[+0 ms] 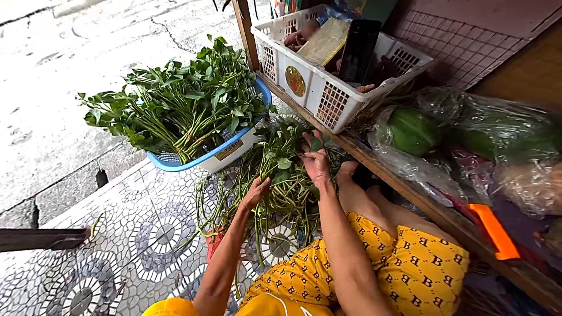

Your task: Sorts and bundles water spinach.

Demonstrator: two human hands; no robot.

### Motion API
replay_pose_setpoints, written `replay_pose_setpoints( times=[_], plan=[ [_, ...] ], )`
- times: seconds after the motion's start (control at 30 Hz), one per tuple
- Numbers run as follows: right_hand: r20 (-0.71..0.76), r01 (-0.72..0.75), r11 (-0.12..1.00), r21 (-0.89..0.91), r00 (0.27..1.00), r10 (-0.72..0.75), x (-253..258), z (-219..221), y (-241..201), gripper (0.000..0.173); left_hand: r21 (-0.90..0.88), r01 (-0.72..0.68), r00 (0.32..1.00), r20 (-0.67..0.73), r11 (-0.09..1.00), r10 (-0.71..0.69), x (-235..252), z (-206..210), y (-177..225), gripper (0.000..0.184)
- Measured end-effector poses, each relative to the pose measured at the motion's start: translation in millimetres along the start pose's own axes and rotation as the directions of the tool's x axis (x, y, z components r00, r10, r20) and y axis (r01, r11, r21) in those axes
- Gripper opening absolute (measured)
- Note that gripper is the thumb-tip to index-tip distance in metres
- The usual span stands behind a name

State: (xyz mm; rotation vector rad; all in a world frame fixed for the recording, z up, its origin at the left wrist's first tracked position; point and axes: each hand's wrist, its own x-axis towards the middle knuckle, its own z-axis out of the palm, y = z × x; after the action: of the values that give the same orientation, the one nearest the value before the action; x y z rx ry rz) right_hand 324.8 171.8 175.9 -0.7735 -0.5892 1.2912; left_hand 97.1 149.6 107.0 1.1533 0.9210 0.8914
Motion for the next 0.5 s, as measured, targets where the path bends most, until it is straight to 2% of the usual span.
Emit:
replay_pose_setpoints(
  times=[0.07,0.17,0.23,0.3,0.33,0.37,0.43,0.5],
  plan=[
    [0.009,-0.001,0.997,0.082,1.0,0.001,2.3,-1.8,-4.1,0.074,-0.045,0.002,0.999,-0.039,0.999,-0.004,-6.2,-0.4,-3.0,0.017],
    [-0.116,-0.073,0.986,-0.147,0.992,0.056,-1.2,3.2,-6.1,0.061,-0.076,-0.058,0.984,-0.17,0.995,0.044,0.1,-0.1,5.5,0.02],
    [-0.309,-0.216,0.959,-0.183,0.939,0.152,-0.1,0.0,0.2,0.056,-0.03,-0.097,0.956,-0.281,0.995,0.084,15.0,4.0,21.1,0.02],
    [-0.439,-0.421,0.881,-0.216,0.848,0.297,3.5,-11.6,14.9,0.054,0.014,-0.11,0.945,-0.308,0.994,0.109,30.7,7.7,36.0,0.019],
    [-0.418,-0.516,0.811,-0.278,0.825,0.381,2.5,-17.0,24.2,0.054,0.055,-0.102,0.953,-0.279,0.993,0.113,35.4,9.1,42.0,0.019],
    [-0.319,-0.559,0.744,-0.366,0.826,0.465,-1.4,-19.8,31.5,0.055,0.11,-0.083,0.965,-0.241,0.99,0.107,37.8,11.7,46.3,0.024],
    [0.013,-0.48,0.716,-0.506,0.826,0.563,-10.1,-13.1,32.0,0.069,0.215,-0.027,0.983,-0.17,0.976,0.065,40.8,22.9,51.4,0.034],
    [0.18,-0.328,0.763,-0.557,0.849,0.497,-15.8,-1.3,32.5,0.082,0.232,0.023,0.993,-0.115,0.972,0.004,41.8,41.9,52.4,0.039]
  ],
)
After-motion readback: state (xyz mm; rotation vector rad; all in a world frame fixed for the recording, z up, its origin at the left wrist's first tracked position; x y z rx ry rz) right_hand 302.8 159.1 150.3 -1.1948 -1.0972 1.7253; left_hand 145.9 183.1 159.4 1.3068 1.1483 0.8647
